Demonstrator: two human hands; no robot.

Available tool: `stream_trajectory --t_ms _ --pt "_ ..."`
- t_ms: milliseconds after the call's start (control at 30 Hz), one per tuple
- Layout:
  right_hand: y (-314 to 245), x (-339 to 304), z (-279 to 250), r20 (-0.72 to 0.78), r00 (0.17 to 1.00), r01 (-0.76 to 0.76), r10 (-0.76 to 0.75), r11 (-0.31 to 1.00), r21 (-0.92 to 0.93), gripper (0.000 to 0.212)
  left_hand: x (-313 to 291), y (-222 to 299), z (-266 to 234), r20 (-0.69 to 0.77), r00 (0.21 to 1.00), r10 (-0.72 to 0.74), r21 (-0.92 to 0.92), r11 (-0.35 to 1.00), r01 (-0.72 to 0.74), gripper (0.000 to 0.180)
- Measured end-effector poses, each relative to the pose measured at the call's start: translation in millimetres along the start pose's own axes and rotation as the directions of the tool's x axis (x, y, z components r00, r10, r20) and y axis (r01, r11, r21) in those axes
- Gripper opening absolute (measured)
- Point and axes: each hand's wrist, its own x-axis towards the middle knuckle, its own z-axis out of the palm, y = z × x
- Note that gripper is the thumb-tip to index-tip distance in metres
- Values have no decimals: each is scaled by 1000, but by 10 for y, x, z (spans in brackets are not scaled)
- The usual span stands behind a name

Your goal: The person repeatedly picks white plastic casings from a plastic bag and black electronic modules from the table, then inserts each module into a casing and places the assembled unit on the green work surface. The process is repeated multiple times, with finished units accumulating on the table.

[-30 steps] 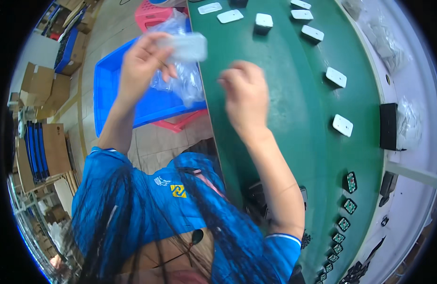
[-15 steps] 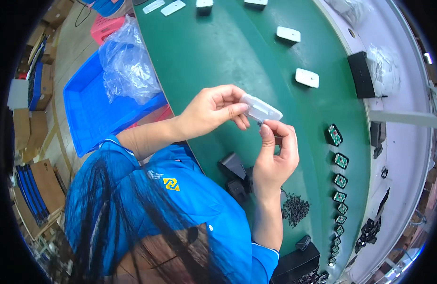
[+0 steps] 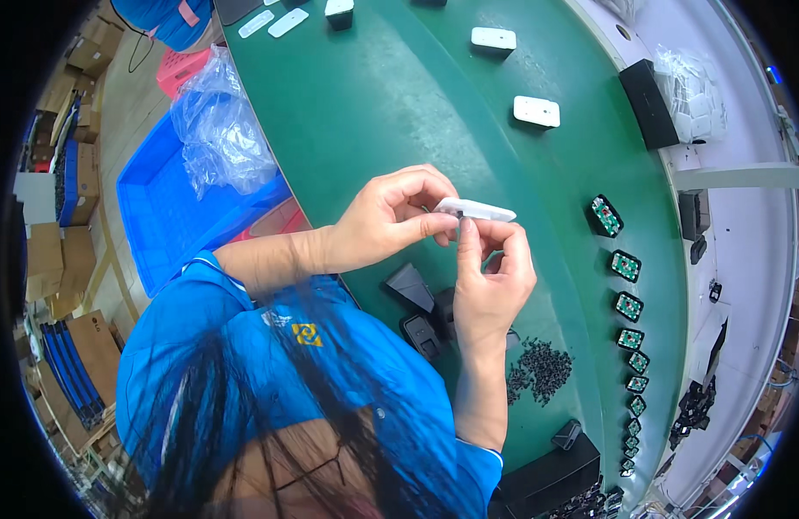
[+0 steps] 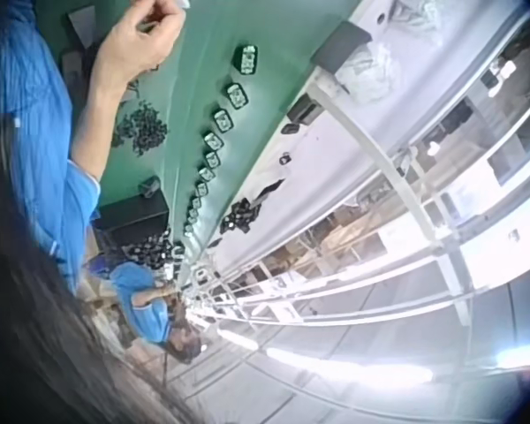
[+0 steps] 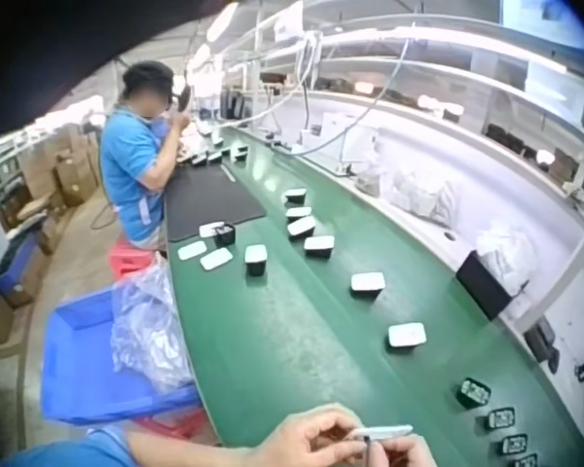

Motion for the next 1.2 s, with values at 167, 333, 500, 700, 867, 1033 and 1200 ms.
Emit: stream_trajectory --t_ms 167,333,500,700,867,1033,1200 --pt "51 -38 90 -66 997 -22 32 990 141 11 12 -143 28 -2 958 286 232 932 -278 8" --pt "149 -51 168 -140 988 68 -64 997 23 17 12 -182 12 -53 989 141 5 990 -141 6" --pt "66 53 -43 -11 997 -74 74 997 5 25 -1 -118 -17 -14 997 -71 -121 990 69 7" --pt "231 135 -80 169 973 -193 157 957 219 18 -7 -186 -49 20 996 -89 -38 995 90 8" --pt "396 261 -89 271 932 -314 242 912 265 20 79 -226 -153 100 980 -175 -80 980 183 22" --pt "629 582 -205 160 986 -49 46 999 15 28 476 -383 -391 0 966 -258 182 950 254 25" --pt "1289 1141 -883 -67 945 161 -321 633 -758 36 927 -451 -679 -26 990 -137 648 752 121 13"
